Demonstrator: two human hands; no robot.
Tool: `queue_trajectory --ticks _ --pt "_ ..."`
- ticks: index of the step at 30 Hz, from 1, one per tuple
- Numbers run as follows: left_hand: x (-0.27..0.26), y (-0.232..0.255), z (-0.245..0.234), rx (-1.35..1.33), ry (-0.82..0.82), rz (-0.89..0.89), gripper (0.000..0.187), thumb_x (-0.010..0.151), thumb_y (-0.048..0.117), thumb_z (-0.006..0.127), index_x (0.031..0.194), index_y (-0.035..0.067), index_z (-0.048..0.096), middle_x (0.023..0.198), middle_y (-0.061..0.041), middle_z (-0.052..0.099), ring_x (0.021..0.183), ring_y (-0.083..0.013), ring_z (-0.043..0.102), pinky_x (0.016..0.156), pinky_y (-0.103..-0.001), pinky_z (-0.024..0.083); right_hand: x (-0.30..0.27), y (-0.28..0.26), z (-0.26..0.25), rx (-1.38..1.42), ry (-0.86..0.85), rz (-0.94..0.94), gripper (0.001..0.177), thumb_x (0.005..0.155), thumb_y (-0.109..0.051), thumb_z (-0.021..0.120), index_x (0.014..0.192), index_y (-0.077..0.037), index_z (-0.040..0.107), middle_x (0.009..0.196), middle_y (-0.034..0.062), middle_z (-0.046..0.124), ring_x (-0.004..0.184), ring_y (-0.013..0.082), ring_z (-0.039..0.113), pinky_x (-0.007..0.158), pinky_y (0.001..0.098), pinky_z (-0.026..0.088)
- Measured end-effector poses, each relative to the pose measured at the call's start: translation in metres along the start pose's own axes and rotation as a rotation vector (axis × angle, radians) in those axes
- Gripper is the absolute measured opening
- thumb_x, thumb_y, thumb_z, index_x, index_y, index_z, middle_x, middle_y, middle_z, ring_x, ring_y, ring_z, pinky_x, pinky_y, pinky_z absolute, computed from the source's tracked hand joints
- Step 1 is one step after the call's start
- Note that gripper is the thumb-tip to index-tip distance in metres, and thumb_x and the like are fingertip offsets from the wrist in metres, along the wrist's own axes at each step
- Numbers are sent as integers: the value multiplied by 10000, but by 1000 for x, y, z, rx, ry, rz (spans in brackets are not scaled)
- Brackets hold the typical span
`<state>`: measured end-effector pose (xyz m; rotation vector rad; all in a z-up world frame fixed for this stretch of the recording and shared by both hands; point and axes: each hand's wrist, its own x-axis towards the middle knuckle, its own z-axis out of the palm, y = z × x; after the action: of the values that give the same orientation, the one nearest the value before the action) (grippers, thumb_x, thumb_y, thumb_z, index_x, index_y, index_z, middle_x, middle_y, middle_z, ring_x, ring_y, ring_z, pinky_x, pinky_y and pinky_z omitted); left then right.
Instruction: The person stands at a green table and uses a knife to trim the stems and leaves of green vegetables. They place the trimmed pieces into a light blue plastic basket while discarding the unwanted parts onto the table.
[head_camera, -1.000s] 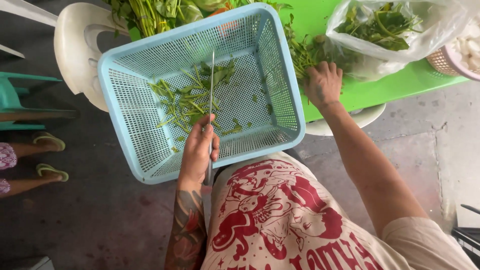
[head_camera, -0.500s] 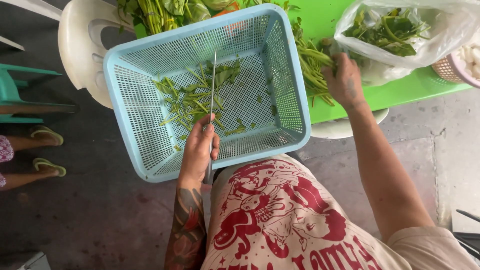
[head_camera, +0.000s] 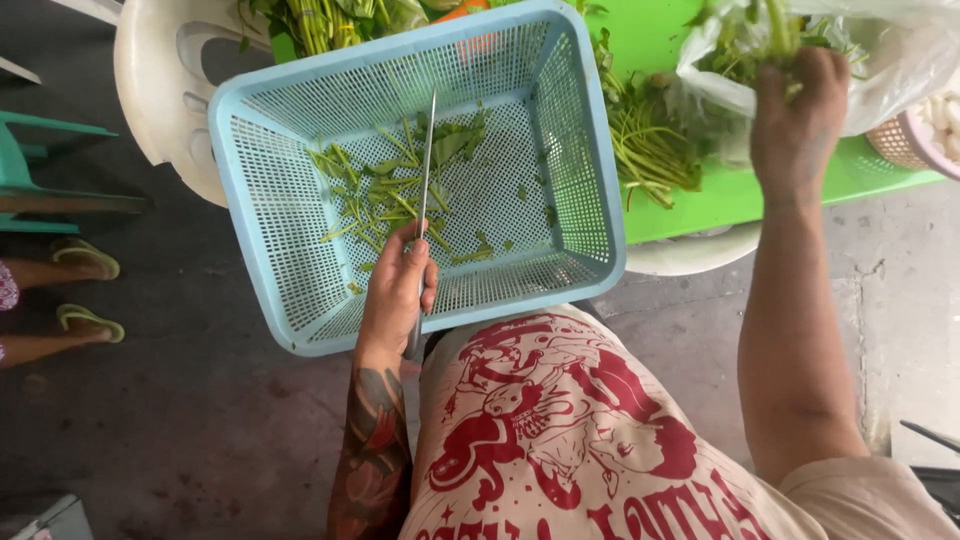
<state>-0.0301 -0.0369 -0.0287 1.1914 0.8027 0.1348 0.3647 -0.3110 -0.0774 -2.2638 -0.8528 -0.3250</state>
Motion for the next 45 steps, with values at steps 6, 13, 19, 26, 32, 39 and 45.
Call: queue_trajectory --ticks 6,13,19,26,32,39,45 --pt "-5 10 5 -6 -42 46 382 1042 343 514 1362 135 526 694 -1 522 504 -84 443 436 -218 391 14 -78 -55 543 -195 471 130 1261 -46 528 1145 -104 514 972 -4 567 807 78 565 748 185 546" --pt "-16 44 10 -87 -287 258 497 1085 354 468 1530 137 430 755 -30 516 535 -111 433 506 -247 419 4 -137 -62 881 -480 552 66 1174 -89 469 1120 -103 503 893 -19 512 693 56 466 602 162 423" --pt "-18 78 -3 -169 -410 316 725 1059 419 503 1632 68 231 792 -41 514 603 -114 411 507 -234 403 -23 -162 -30 1122 -774 495 104 1085 -152 531 984 -125 537 761 -14 454 572 61 325 486 197 241" --pt "3 87 -18 -182 -482 248 710 1060 404 535 1666 248 200 734 -9 473 623 -94 440 523 -209 419 -34 -189 -15 988 -1048 452 156 1059 -150 560 914 -92 564 676 -38 377 563 74 289 487 239 240" --pt "30 45 -14 210 -100 518 518 1095 325 532 1542 79 438 692 -47 614 492 -85 545 466 -179 477 -53 -200 0 969 -902 482 113 1034 -48 593 977 35 643 668 1 444 507 -5 356 454 142 254" --pt "31 42 -37 283 109 256 698 1119 275 471 1616 -14 75 694 12 548 506 -89 522 492 -218 454 -71 -195 14 876 -898 648 177 1056 -133 599 937 -3 598 644 17 403 496 53 330 436 189 257" --pt "-11 21 -36 -23 -143 334 630 1090 332 448 1585 -9 259 637 -60 581 471 -111 550 456 -224 444 -67 -195 31 1050 -836 766 161 1095 -183 539 998 -55 529 726 2 343 505 38 285 424 188 234"
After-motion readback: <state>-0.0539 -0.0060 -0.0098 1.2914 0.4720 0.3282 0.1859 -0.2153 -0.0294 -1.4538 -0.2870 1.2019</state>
